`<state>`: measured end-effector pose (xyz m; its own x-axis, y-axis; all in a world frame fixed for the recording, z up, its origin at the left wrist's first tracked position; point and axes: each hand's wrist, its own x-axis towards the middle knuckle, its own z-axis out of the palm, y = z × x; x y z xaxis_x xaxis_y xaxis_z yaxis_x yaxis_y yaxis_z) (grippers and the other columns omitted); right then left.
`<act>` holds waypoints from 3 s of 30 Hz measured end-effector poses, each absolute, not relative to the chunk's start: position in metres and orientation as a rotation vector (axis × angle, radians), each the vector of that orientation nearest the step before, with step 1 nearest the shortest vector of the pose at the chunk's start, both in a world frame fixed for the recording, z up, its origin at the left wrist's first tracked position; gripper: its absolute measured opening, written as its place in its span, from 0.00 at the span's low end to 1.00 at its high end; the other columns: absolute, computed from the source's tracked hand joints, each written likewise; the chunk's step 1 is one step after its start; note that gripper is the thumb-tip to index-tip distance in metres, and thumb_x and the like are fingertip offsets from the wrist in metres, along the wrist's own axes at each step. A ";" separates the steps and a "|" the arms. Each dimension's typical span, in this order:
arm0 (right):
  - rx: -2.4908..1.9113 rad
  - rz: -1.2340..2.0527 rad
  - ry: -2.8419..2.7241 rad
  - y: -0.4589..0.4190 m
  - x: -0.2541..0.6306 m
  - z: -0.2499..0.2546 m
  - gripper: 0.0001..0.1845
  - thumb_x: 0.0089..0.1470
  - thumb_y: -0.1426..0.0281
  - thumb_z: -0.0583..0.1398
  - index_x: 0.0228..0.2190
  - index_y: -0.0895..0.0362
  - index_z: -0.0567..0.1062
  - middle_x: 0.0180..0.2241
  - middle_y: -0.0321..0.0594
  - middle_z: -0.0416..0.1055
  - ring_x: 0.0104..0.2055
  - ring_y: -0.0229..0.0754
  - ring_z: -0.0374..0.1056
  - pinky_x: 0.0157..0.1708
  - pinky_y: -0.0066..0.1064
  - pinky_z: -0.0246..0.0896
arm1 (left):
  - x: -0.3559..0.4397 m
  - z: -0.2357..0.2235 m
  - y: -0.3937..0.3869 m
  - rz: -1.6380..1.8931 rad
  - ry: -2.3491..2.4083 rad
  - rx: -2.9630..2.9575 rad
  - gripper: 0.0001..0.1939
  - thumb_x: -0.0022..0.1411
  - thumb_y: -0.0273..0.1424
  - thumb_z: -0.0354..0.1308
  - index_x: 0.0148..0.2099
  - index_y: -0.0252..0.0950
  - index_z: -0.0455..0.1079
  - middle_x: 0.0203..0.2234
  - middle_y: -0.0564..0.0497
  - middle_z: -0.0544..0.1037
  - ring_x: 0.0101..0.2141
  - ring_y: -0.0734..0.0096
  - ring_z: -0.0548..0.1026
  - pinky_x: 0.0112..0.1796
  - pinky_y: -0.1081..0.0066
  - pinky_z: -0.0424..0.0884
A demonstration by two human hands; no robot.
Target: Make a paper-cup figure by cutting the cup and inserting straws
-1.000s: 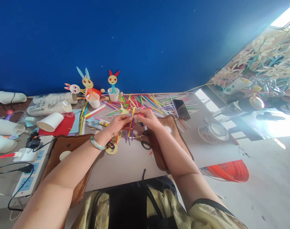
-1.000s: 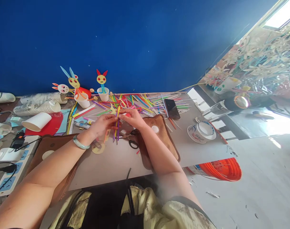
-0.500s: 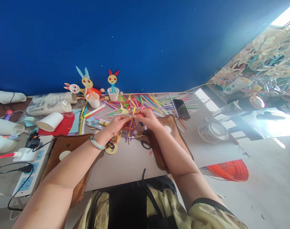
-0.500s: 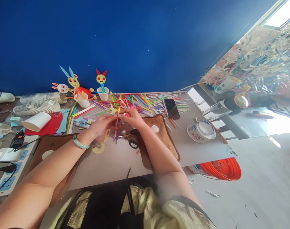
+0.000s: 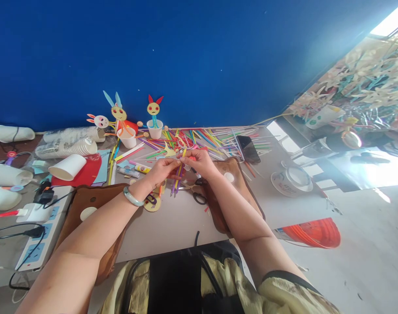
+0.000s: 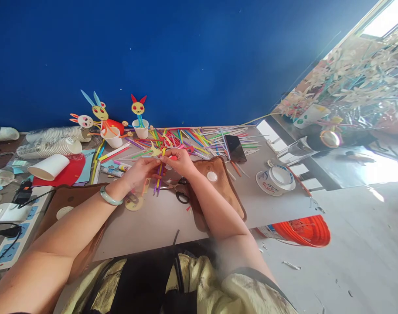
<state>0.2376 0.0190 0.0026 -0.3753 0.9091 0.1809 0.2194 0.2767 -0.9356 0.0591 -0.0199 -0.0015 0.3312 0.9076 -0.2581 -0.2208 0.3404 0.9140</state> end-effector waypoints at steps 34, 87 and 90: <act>-0.952 1.172 -1.618 0.022 0.239 -0.007 0.24 0.50 0.52 0.67 0.43 0.55 0.80 0.44 0.43 0.79 0.46 0.45 0.75 0.50 0.36 0.68 | 0.050 -0.006 -0.013 0.955 0.855 0.827 0.18 0.48 0.42 0.74 0.33 0.32 0.76 0.25 0.50 0.80 0.27 0.71 0.79 0.27 0.76 0.74; -1.023 1.189 -0.848 -0.015 0.177 -0.018 0.22 0.45 0.53 0.68 0.22 0.54 0.65 0.21 0.27 0.60 0.25 0.32 0.53 0.28 0.27 0.52 | 0.064 -0.009 -0.033 0.586 1.834 2.830 0.24 0.72 0.23 0.42 0.68 0.28 0.60 0.54 0.34 0.76 0.47 0.56 0.79 0.43 0.63 0.73; -1.039 1.161 -0.874 -0.014 0.177 -0.021 0.23 0.45 0.52 0.67 0.22 0.54 0.64 0.22 0.27 0.59 0.25 0.32 0.52 0.28 0.27 0.53 | 0.067 -0.007 -0.034 0.542 1.848 2.802 0.25 0.71 0.22 0.41 0.67 0.28 0.61 0.53 0.33 0.76 0.46 0.55 0.79 0.42 0.62 0.73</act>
